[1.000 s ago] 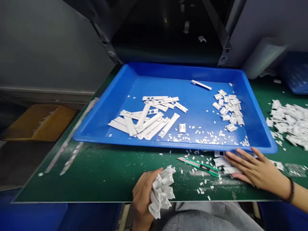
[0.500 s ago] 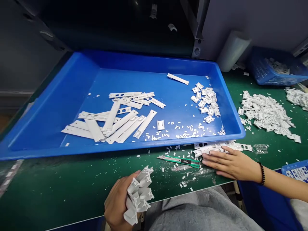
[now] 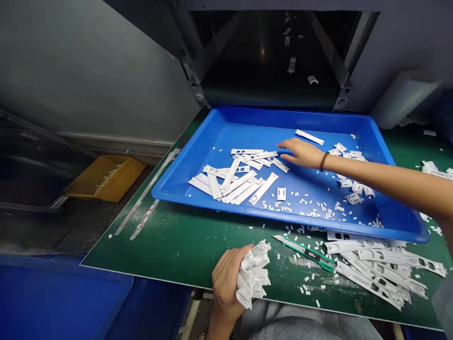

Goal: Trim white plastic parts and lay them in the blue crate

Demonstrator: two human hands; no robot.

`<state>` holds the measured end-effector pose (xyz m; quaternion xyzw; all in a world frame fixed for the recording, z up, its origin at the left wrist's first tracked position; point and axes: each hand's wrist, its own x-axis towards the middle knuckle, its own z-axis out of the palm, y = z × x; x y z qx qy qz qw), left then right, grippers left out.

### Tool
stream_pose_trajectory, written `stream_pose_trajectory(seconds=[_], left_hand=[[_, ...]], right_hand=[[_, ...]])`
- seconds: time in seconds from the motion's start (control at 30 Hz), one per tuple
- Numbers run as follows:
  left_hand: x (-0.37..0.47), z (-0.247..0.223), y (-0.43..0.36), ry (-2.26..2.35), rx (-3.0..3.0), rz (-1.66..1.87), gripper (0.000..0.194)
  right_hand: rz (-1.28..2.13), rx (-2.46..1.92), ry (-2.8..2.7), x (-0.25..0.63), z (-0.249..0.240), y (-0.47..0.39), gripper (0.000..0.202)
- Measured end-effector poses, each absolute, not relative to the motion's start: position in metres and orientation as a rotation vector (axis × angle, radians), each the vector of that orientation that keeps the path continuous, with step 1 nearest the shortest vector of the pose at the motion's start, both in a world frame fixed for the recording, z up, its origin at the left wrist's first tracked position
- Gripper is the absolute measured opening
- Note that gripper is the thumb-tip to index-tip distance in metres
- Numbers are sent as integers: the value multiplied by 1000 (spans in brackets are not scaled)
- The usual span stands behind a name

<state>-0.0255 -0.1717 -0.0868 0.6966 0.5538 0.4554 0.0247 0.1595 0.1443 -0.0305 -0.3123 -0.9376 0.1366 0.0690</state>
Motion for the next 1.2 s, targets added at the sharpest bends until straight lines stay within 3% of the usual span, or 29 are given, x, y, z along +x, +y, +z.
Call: stream_pose_trajectory(seconds=[0.13, 0.33, 0.5, 0.6, 0.87, 1.2], left_hand=[[-23, -88, -172, 1773, 2148, 1426, 36], [-23, -88, -172, 1759, 2155, 1423, 38], [-24, -90, -173, 1763, 2152, 1375, 44], [-25, -91, -174, 1758, 2146, 1368, 41], [-24, -86, -172, 1773, 2169, 1377, 39], [-23, -88, -172, 1770, 2157, 1397, 42]], right_hand=[[559, -906, -2836, 110, -51, 172, 36], [700, -880, -2781, 105, -32, 163, 31], [1419, -789, -2598, 115, -8, 138, 44], [1586, -650, -2533, 118, 3, 119, 43], [1594, -588, -2461, 117, 11, 96, 31], [1187, -1008, -2494, 105, -6, 125, 23]])
